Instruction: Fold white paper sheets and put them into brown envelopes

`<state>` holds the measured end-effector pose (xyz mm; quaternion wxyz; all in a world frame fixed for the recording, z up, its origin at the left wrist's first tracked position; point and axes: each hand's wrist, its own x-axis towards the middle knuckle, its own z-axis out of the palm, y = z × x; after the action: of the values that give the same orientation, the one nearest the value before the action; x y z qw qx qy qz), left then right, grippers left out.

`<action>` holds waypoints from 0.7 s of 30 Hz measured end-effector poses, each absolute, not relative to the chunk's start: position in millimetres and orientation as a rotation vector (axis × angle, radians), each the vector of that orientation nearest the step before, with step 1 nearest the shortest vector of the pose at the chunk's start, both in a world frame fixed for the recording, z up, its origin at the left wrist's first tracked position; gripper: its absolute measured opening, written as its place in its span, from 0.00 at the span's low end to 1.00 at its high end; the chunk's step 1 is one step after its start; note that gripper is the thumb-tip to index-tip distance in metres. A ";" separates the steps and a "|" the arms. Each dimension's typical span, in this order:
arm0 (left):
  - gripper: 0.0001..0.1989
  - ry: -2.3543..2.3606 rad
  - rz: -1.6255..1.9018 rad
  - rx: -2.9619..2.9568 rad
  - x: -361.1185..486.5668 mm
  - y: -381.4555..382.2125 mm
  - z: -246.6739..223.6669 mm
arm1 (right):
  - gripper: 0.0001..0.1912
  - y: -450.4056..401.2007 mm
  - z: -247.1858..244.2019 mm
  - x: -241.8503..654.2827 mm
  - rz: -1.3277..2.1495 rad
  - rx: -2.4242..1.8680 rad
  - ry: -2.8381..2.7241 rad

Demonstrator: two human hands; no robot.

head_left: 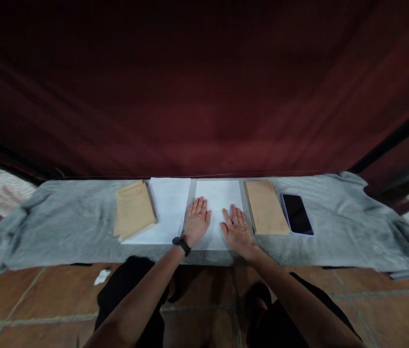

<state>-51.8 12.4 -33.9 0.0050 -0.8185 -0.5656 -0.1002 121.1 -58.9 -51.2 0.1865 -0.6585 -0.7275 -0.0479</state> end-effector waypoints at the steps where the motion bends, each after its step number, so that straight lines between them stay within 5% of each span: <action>1: 0.28 -1.737 -0.306 -2.599 -52.5 0.2 -34.1 | 0.29 -58.9 -51.6 121.5 -0.140 -1.846 -2.052; 21: 0.26 -1.145 -0.135 -3.028 -88.5 -71.6 -11.6 | 0.28 -78.9 -47.0 124.0 -0.002 -1.501 -2.378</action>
<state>-88.5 -71.6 -11.6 -0.0493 -0.9334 -0.3529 -0.0416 124.0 -78.9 -47.0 0.1641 -0.5266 -0.8341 -0.0009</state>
